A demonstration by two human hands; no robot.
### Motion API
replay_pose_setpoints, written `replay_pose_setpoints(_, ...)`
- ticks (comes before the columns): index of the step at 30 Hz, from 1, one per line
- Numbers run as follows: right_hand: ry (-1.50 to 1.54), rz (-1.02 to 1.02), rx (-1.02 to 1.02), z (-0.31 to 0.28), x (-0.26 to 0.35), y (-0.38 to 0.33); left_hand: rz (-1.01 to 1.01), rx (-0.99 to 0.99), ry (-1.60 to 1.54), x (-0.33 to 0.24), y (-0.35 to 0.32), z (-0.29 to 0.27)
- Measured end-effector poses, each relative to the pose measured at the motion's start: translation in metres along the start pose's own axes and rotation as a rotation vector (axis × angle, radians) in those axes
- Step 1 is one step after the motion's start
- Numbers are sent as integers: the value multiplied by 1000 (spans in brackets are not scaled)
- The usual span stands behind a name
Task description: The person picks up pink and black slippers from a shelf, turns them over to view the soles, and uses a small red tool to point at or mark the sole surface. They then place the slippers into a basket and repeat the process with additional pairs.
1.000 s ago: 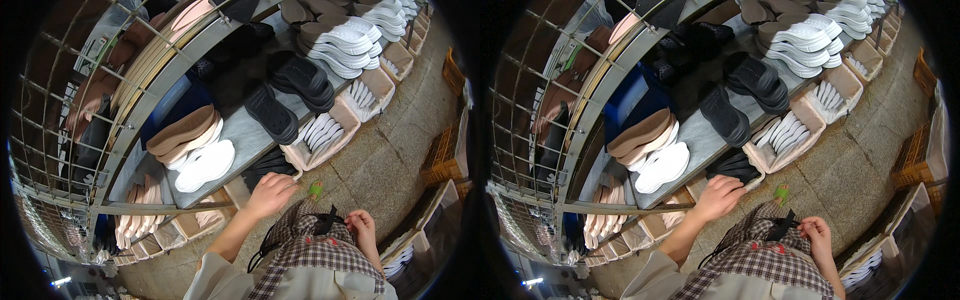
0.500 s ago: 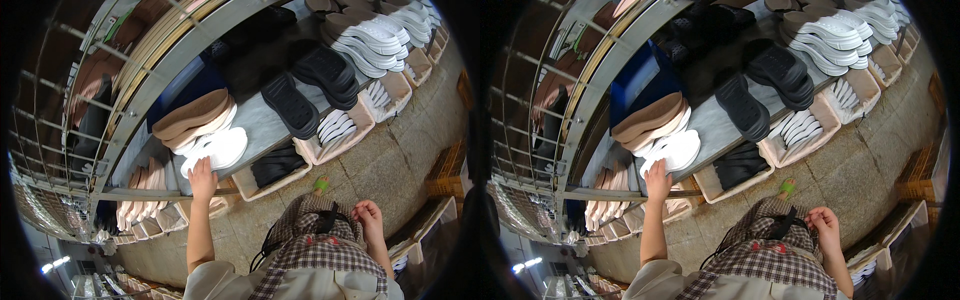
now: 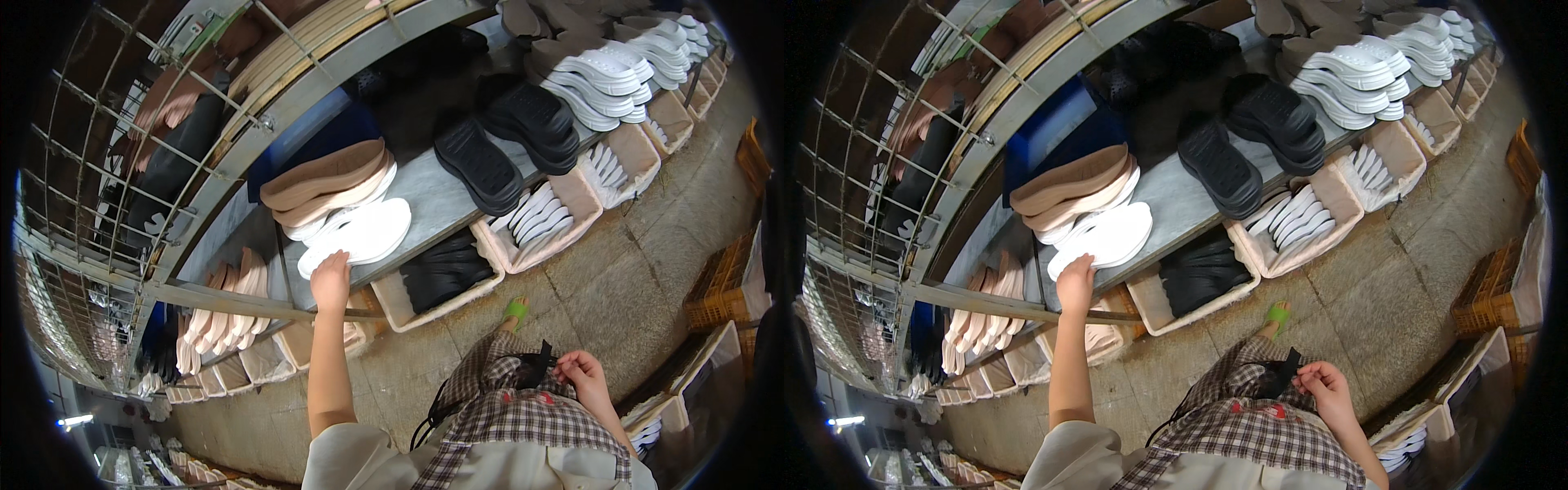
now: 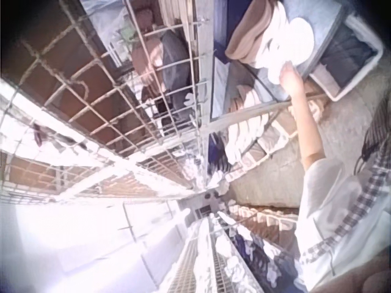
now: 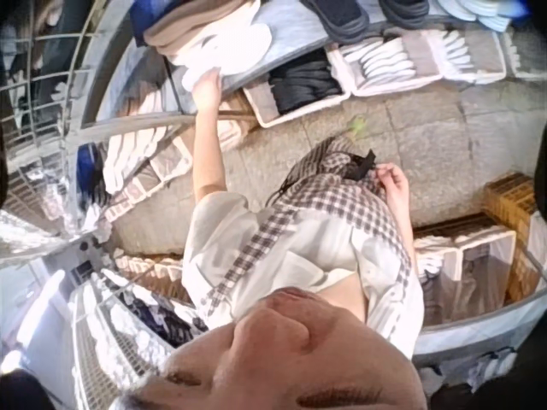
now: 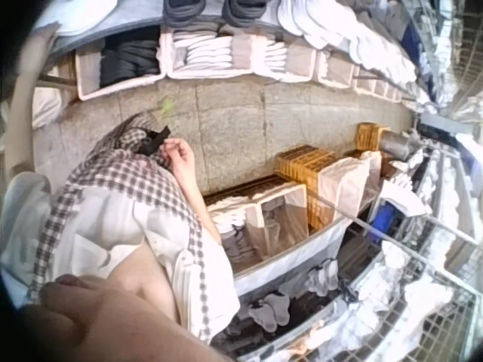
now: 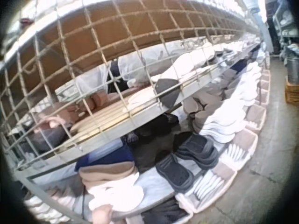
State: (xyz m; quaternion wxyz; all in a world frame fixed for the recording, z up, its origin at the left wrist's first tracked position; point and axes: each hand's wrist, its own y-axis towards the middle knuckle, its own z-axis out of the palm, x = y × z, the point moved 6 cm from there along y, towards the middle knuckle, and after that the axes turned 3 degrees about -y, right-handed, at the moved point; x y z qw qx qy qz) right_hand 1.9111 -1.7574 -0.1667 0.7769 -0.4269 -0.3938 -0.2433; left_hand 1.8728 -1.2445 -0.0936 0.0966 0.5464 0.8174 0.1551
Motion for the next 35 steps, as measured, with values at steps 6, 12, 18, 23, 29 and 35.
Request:
replay_pose_setpoints(6, 20, -16, -56, -7, -2, -10, 27, -20, -43, 4, -1, -2)
replay_pose_setpoints(12, 37, -22, -76, -9, -5, -11, 91, -43, -68, 2, 1, -6)
replay_pose_setpoints(18, 38, -22, -61, -4, -4, -8, -10, 29, -11, 9, 4, -1)
replay_pose_setpoints(23, 58, -24, -58, -5, -8, -11, 88, -7, 9, 12, 5, -3)
replay_pose_setpoints(29, 80, -32, -88, -10, -16, -15, 13, 92, 85, 6, 1, -8)
replay_pose_setpoints(35, 99, -25, -114, -12, -19, -11, 65, 58, -216, -21, 18, -22)
